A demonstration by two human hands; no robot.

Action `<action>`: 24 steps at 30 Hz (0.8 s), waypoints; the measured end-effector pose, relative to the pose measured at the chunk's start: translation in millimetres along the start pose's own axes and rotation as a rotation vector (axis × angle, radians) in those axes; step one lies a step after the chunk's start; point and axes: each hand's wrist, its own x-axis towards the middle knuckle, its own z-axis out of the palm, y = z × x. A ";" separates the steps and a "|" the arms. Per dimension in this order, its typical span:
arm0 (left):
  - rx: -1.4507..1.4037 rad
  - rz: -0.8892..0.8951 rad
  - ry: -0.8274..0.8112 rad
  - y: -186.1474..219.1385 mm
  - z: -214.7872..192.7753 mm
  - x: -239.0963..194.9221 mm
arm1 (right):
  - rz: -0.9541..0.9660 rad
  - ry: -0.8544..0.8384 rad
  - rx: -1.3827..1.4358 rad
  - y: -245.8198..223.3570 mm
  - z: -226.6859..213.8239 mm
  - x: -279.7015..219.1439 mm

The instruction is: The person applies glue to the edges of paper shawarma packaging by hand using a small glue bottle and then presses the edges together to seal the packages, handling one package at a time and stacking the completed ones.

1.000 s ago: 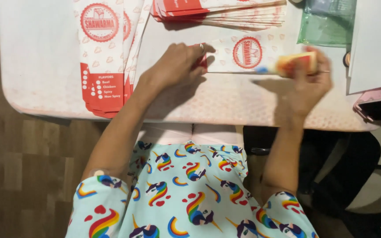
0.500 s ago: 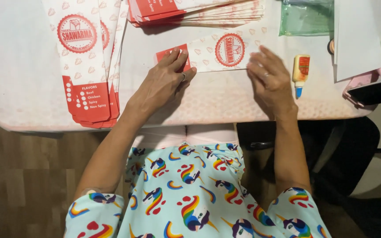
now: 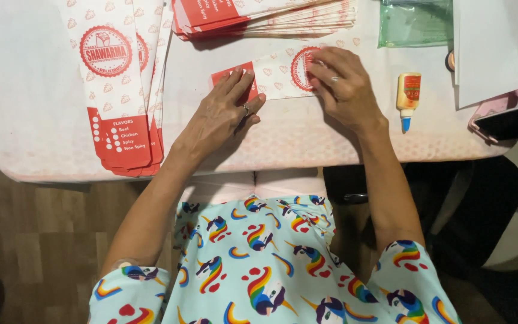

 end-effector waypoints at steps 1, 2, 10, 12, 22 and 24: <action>0.002 0.005 -0.008 1.4 -4.0 0.7 | -0.044 -0.061 0.036 -2.0 2.3 7.9; 0.003 0.003 -0.008 2.6 -7.1 2.1 | -0.046 -0.061 0.038 3.1 4.8 4.0; -0.158 -0.034 0.087 8.4 -14.6 4.2 | 0.323 -0.453 -0.153 19.8 3.2 -14.6; -0.213 -0.044 0.158 5.8 -2.2 4.4 | 0.311 -0.461 -0.161 24.9 5.9 -19.4; 0.174 -0.561 -0.125 51.1 77.9 87.0 | 0.394 -0.586 -0.164 22.8 5.3 -17.7; 0.169 -0.617 -0.230 55.7 50.5 70.5 | 0.368 -0.557 -0.163 26.7 7.4 -19.3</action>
